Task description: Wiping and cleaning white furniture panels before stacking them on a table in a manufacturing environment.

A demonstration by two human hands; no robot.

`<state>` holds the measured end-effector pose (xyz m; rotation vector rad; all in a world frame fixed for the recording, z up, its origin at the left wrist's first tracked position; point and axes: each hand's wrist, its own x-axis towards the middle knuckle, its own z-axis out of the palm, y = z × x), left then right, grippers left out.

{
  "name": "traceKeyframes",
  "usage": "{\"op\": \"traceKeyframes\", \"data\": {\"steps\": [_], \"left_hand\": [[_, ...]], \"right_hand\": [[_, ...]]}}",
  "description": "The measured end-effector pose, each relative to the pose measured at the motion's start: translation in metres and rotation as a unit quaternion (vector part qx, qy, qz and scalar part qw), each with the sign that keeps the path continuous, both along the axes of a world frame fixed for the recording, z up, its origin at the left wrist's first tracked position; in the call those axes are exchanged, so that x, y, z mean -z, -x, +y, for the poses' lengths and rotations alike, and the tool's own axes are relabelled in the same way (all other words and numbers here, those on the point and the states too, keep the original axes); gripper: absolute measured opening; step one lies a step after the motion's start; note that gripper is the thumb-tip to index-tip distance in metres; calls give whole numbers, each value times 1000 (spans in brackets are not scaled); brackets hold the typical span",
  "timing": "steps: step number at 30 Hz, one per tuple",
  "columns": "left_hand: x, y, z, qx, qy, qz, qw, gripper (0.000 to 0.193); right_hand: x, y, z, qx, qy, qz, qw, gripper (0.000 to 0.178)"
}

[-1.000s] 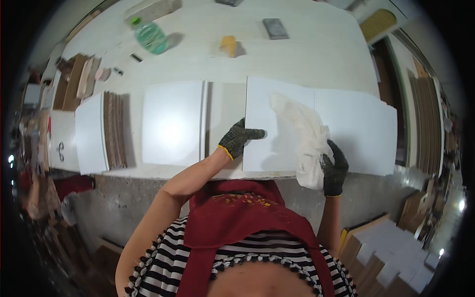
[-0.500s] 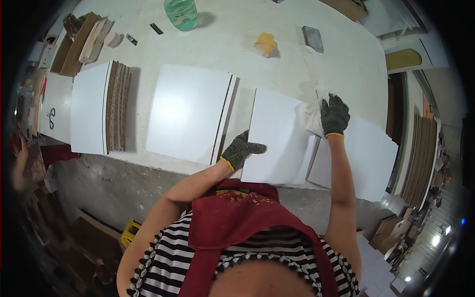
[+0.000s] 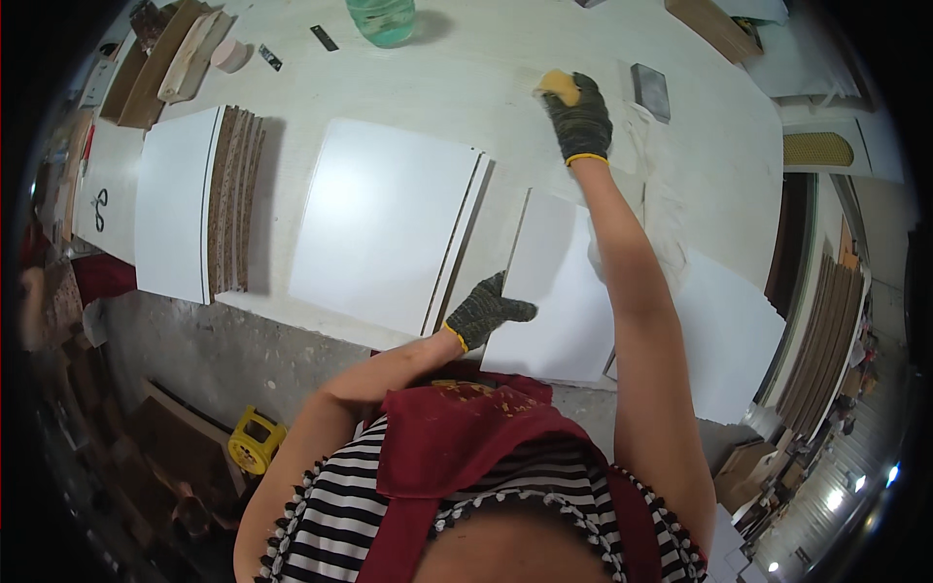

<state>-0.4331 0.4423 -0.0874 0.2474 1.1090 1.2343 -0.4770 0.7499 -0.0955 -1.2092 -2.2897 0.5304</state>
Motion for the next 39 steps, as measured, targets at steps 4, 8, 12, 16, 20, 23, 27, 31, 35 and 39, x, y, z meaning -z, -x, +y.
{"op": "traceKeyframes", "data": {"steps": [4, 8, 12, 16, 20, 23, 27, 31, 35, 39], "left_hand": [[11, 0, -1, 7, -2, 23, 1000, 47], [0, 9, -7, 7, 9, 43, 999, 49], [5, 5, -6, -14, -21, 29, 999, 51], [1, 0, -3, -20, -10, -11, 1000, 52], [18, -1, -3, -19, -18, 41, 999, 52], [18, -2, -11, -12, -10, 45, 999, 52], [8, 0, -8, -19, -2, 25, 999, 52], [12, -2, -4, -20, -29, 28, 999, 50], [-14, 5, -6, -4, 3, -24, 1000, 48], [-10, 3, -18, -62, -33, -65, 995, 43]], "right_hand": [[-9, -25, -4, -51, 258, 191, 946, 47], [-59, -66, -78, -202, 338, 180, 901, 43], [-52, -79, -108, -317, 20, -58, 947, 47], [-48, -67, -76, -241, -21, -127, 962, 43], [-52, -75, -59, -232, 43, -63, 970, 46], [-74, -67, -109, -316, 49, -172, 932, 48], [-52, -56, -86, -243, -30, -210, 947, 47], [-35, -69, -33, -132, -13, -103, 986, 55], [-43, -94, -26, -39, -10, -116, 992, 60], [-44, -157, -33, -28, 38, 26, 999, 46]]}}
